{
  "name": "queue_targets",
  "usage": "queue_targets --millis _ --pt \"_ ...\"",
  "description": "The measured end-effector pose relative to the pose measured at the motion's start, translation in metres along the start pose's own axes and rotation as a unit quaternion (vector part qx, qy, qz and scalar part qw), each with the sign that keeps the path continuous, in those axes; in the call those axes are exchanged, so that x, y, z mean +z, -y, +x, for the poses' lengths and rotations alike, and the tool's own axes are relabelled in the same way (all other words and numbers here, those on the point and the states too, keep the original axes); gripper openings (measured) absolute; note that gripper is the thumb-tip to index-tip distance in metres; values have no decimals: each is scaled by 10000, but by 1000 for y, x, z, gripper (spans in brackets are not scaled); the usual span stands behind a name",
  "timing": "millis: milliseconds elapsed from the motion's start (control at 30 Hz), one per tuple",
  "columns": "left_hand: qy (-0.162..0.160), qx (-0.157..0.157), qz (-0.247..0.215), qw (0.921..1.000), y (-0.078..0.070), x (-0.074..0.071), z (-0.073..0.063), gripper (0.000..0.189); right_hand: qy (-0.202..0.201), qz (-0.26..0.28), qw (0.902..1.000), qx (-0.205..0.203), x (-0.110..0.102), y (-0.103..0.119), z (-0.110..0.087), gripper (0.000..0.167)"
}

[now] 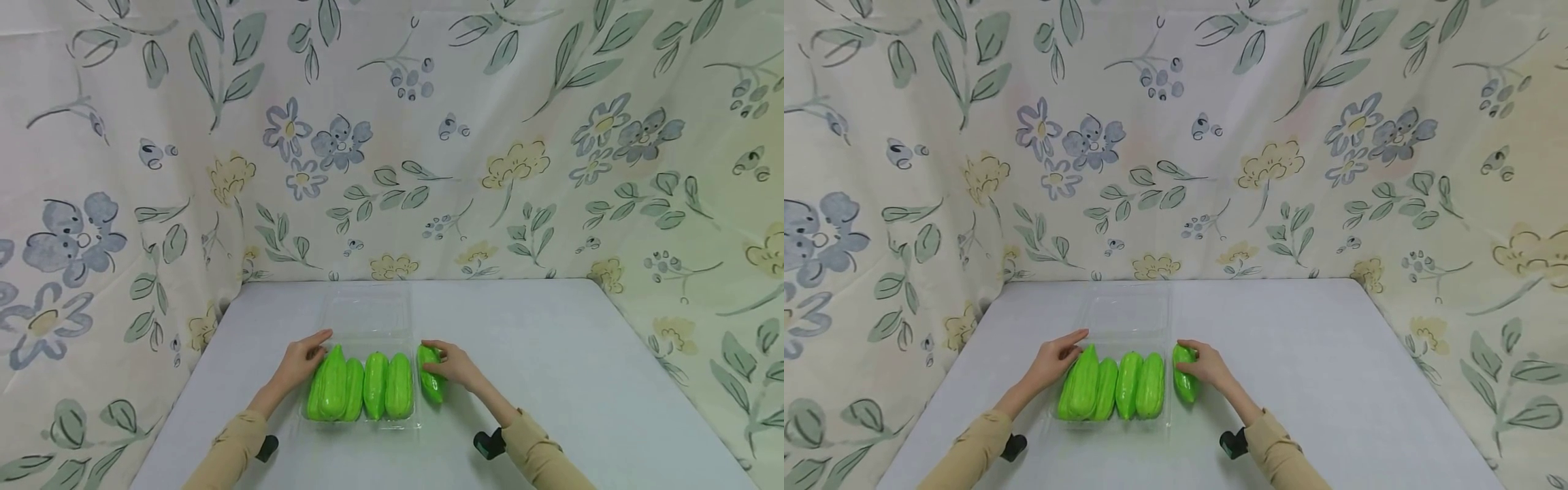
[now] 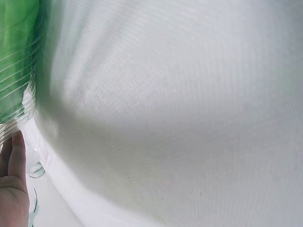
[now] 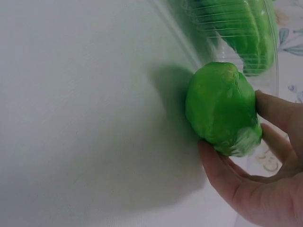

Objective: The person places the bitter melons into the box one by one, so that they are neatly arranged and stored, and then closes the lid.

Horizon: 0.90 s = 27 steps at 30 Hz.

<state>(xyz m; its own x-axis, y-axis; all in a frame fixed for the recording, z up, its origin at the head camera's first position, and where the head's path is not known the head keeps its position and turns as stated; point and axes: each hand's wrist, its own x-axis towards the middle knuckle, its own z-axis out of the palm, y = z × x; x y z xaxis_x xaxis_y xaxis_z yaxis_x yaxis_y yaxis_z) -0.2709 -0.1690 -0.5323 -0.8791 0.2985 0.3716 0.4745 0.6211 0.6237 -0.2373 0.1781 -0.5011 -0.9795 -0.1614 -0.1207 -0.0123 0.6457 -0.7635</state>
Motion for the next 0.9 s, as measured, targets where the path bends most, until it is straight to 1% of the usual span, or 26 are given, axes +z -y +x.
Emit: queue_targets --millis 133,267,400,567,900 --pt "-45 62 -36 10000 1 0 0 38 -11 94 9999 78 0 0 0 47" --pt "-77 128 -16 9999 1 0 0 38 -28 36 9999 152 0 1 0 48" --pt "-35 58 -16 10000 1 0 -1 39 -17 -23 9997 232 1 4 -1 48" --pt "-6 -32 4 10000 0 0 -1 39 -26 -29 9997 234 0 6 -2 48" --pt "-44 -6 5 10000 0 1 -1 39 -86 29 9998 187 2 6 -3 48"
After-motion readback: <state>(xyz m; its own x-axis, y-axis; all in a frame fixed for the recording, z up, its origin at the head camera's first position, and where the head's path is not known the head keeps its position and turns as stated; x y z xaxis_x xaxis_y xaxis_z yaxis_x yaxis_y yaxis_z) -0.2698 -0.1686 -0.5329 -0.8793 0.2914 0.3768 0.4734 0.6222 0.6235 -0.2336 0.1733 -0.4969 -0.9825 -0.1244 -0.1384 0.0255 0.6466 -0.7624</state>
